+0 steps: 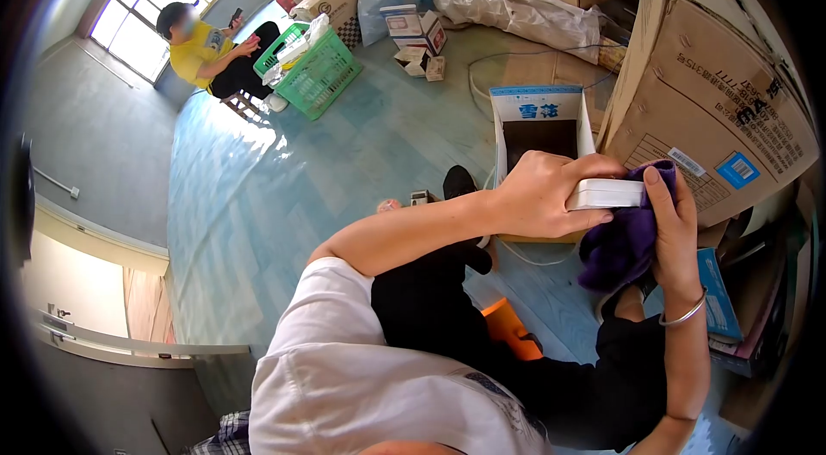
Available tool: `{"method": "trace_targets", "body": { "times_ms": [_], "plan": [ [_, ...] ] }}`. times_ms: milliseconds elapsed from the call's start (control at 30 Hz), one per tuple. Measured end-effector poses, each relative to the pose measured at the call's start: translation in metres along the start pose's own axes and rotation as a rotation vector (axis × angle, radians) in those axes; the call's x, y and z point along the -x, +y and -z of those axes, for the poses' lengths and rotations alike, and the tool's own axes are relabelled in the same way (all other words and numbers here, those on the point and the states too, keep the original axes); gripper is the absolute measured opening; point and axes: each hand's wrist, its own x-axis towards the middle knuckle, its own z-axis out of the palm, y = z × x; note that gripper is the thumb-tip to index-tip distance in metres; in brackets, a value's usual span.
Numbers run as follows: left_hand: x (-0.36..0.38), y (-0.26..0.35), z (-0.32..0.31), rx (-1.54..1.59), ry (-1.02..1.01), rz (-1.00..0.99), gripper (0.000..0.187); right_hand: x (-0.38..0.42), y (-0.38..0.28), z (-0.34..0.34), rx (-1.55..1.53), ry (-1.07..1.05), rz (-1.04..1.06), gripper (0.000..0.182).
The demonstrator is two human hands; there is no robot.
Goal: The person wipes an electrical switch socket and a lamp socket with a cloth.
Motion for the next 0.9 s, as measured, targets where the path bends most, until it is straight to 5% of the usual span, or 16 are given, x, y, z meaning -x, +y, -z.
{"method": "trace_targets", "body": {
  "times_ms": [900],
  "plan": [
    [0.0010,-0.0048,-0.0024,-0.051,0.016,-0.024,0.047,-0.0007,0.0019,0.0032,0.040,-0.029,0.005,0.020]
  ]
}}
